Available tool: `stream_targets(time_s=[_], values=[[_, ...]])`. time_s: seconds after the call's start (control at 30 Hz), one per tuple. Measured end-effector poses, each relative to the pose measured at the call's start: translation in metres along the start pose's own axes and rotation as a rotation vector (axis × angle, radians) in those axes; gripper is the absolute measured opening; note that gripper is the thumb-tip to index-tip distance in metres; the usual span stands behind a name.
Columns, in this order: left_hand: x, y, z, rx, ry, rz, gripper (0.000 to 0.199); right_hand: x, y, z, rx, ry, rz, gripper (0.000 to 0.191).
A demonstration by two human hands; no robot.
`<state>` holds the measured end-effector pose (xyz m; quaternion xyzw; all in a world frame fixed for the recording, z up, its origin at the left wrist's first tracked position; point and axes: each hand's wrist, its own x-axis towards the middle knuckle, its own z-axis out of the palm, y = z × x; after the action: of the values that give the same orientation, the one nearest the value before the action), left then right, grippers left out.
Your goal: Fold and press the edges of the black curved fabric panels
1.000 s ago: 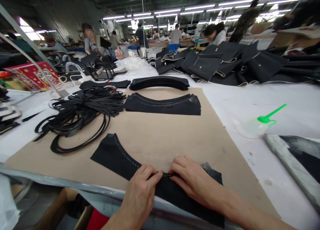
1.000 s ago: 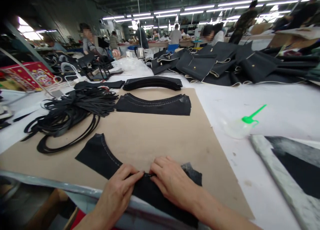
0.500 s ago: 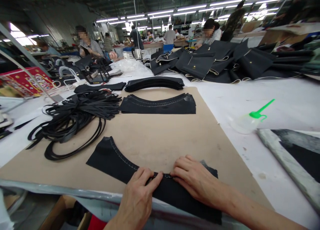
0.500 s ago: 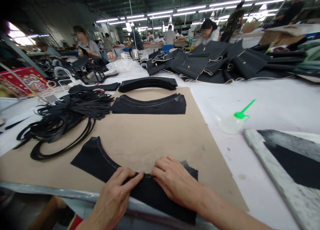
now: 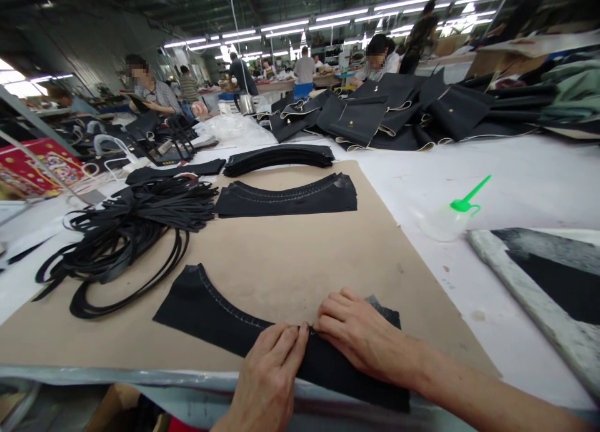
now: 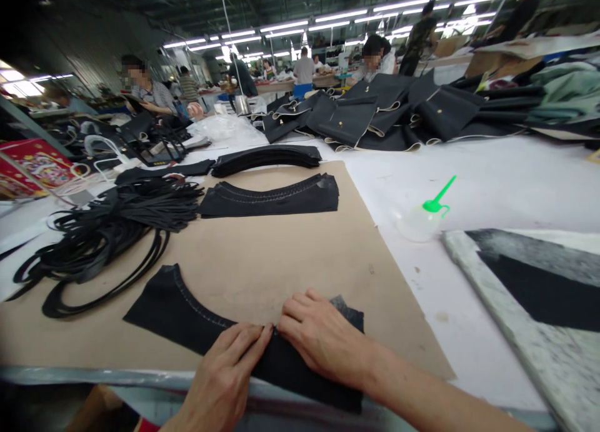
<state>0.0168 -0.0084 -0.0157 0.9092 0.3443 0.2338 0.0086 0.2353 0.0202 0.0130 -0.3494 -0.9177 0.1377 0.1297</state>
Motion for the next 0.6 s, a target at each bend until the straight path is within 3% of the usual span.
stream_targets(time_s=[0.3,0.47,0.6], values=[[0.0,0.0,-0.002,-0.031,-0.014,-0.056,0.049,-0.007,0.006,-0.009,0.047,-0.018,0.081,0.006],[0.009,0.005,-0.002,-0.071,-0.021,-0.217,0.03,-0.013,0.009,-0.012,0.046,-0.022,0.09,0.005],[0.027,0.014,0.001,-0.151,0.001,-0.292,0.031,-0.014,0.009,-0.01,0.042,-0.01,0.084,0.006]])
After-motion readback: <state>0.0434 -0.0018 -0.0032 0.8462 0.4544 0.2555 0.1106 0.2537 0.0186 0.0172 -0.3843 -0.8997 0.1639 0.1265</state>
